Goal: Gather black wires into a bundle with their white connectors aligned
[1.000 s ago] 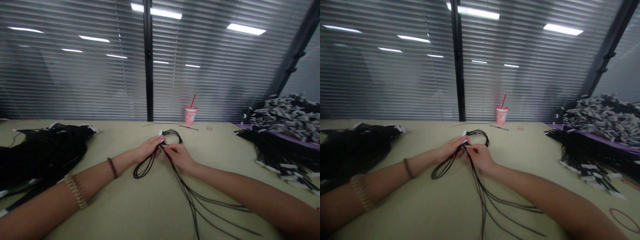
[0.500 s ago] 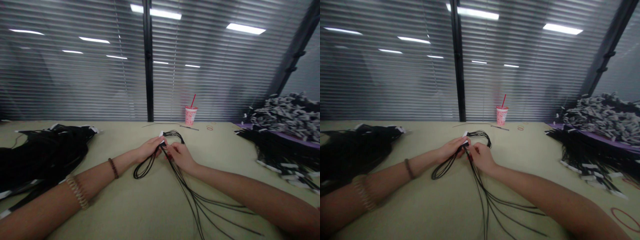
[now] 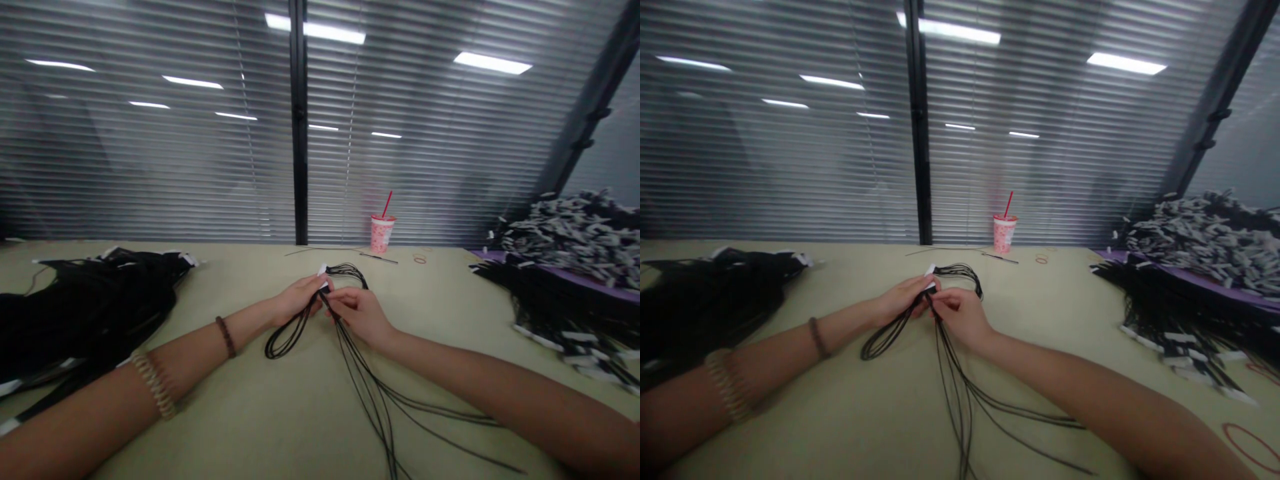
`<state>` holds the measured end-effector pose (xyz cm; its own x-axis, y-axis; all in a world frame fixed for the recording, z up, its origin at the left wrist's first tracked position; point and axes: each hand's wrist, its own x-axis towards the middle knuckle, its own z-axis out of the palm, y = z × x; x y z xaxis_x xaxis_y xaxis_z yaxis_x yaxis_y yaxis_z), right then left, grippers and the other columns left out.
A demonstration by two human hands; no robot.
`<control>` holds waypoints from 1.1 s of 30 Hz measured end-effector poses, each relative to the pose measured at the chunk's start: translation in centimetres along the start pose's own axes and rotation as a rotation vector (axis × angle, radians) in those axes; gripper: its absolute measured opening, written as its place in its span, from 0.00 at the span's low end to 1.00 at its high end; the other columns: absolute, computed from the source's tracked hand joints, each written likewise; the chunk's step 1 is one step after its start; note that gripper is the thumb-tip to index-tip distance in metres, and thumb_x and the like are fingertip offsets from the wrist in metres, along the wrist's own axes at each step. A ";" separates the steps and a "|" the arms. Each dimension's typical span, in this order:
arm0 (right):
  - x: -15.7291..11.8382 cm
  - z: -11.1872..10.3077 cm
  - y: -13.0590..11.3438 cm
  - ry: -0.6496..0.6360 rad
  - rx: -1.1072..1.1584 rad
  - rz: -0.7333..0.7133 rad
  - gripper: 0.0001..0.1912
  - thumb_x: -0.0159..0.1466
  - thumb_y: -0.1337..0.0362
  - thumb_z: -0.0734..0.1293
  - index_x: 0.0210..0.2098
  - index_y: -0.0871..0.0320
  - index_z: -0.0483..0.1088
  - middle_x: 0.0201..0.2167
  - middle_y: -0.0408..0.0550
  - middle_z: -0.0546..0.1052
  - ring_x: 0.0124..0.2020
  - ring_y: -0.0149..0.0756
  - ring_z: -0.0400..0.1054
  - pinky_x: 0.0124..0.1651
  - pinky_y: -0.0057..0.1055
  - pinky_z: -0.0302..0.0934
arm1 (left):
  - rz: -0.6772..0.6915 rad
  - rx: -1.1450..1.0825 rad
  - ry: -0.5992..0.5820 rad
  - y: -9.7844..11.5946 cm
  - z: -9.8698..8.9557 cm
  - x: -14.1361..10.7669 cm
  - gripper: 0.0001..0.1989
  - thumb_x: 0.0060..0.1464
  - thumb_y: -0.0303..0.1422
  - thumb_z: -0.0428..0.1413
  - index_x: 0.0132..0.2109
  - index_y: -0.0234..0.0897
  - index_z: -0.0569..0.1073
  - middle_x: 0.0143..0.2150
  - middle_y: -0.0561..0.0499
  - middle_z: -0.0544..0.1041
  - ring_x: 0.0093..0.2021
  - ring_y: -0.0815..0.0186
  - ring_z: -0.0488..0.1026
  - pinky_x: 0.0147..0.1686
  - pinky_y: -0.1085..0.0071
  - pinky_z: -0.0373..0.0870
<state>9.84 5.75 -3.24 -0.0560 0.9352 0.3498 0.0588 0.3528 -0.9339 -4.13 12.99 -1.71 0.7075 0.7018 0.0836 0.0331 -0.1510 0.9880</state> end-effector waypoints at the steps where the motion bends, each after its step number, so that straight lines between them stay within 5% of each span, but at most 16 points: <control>1: 0.0 0.0 0.1 0.001 -0.010 0.006 0.09 0.52 0.60 0.65 0.29 0.60 0.70 0.22 0.44 0.73 0.21 0.28 0.66 0.25 0.24 0.58 | 0.000 0.004 -0.003 0.0 0.0 0.0 0.20 0.51 0.49 0.42 0.36 0.36 0.65 0.16 0.57 0.63 0.12 0.75 0.54 0.12 0.80 0.46; 8: 0.0 0.0 0.3 0.003 -0.192 -0.043 0.08 0.57 0.60 0.61 0.28 0.59 0.63 0.21 0.43 0.72 0.21 0.30 0.66 0.24 0.24 0.58 | 0.012 0.033 0.008 0.1 0.2 -0.2 0.19 0.52 0.49 0.42 0.36 0.37 0.64 0.16 0.58 0.62 0.12 0.76 0.53 0.12 0.80 0.45; 16: -0.5 -1.1 -0.3 -0.065 -0.790 -0.363 0.06 0.57 0.69 0.59 0.35 0.57 0.63 0.21 0.41 0.69 0.21 0.28 0.61 0.26 0.24 0.51 | 0.002 0.049 0.005 0.6 0.6 -0.6 0.19 0.51 0.48 0.44 0.32 0.36 0.65 0.15 0.59 0.58 0.14 0.76 0.52 0.13 0.79 0.45; 18: -0.3 -1.2 -0.6 -0.076 -0.664 -0.291 0.05 0.55 0.69 0.60 0.33 0.58 0.63 0.19 0.39 0.67 0.19 0.26 0.59 0.24 0.23 0.50 | -0.007 0.053 0.013 0.6 0.7 -0.6 0.18 0.51 0.48 0.44 0.32 0.36 0.65 0.14 0.59 0.58 0.13 0.76 0.52 0.13 0.79 0.45; 21: 0.5 -1.8 -1.9 -0.154 -0.312 0.055 0.03 0.52 0.69 0.62 0.28 0.59 0.62 0.14 0.37 0.63 0.14 0.23 0.53 0.18 0.21 0.46 | -0.027 0.036 0.031 0.6 0.6 -0.4 0.18 0.51 0.47 0.45 0.32 0.36 0.65 0.15 0.59 0.62 0.13 0.77 0.52 0.12 0.79 0.44; 24: 1.7 -3.3 -4.2 -0.252 0.050 0.404 0.04 0.50 0.71 0.61 0.27 0.61 0.64 0.12 0.35 0.59 0.11 0.20 0.47 0.13 0.18 0.39 | -0.075 -0.017 0.022 0.5 0.4 -0.2 0.17 0.50 0.47 0.46 0.34 0.36 0.64 0.23 0.53 0.73 0.11 0.78 0.50 0.12 0.78 0.43; 26: 2.4 -4.7 -6.1 -0.248 0.254 0.488 0.03 0.50 0.73 0.60 0.25 0.63 0.65 0.12 0.34 0.57 0.11 0.17 0.43 0.12 0.17 0.35 | -0.108 -0.059 0.014 0.4 0.3 -0.1 0.17 0.51 0.47 0.45 0.35 0.36 0.62 0.29 0.48 0.76 0.11 0.79 0.50 0.12 0.78 0.42; 29: 3.2 -6.9 -9.0 -0.091 0.441 0.439 0.07 0.52 0.73 0.57 0.23 0.64 0.66 0.15 0.39 0.63 0.11 0.18 0.46 0.11 0.17 0.39 | -0.111 -0.097 0.018 0.5 0.1 -0.1 0.16 0.51 0.46 0.45 0.35 0.36 0.62 0.32 0.44 0.77 0.10 0.79 0.51 0.12 0.78 0.43; 33: 3.5 -8.9 -11.9 0.087 0.572 0.173 0.11 0.57 0.75 0.55 0.25 0.64 0.68 0.21 0.44 0.69 0.16 0.17 0.57 0.15 0.13 0.48 | -0.121 -0.099 0.034 0.7 -0.1 -0.3 0.18 0.52 0.46 0.44 0.33 0.34 0.64 0.23 0.46 0.75 0.10 0.78 0.52 0.11 0.79 0.43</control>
<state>17.86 5.08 9.77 -0.0108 0.9851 0.1718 -0.4873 0.1449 -0.8611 -4.38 12.78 -1.01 0.6782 0.7341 -0.0340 0.0459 0.0038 0.9989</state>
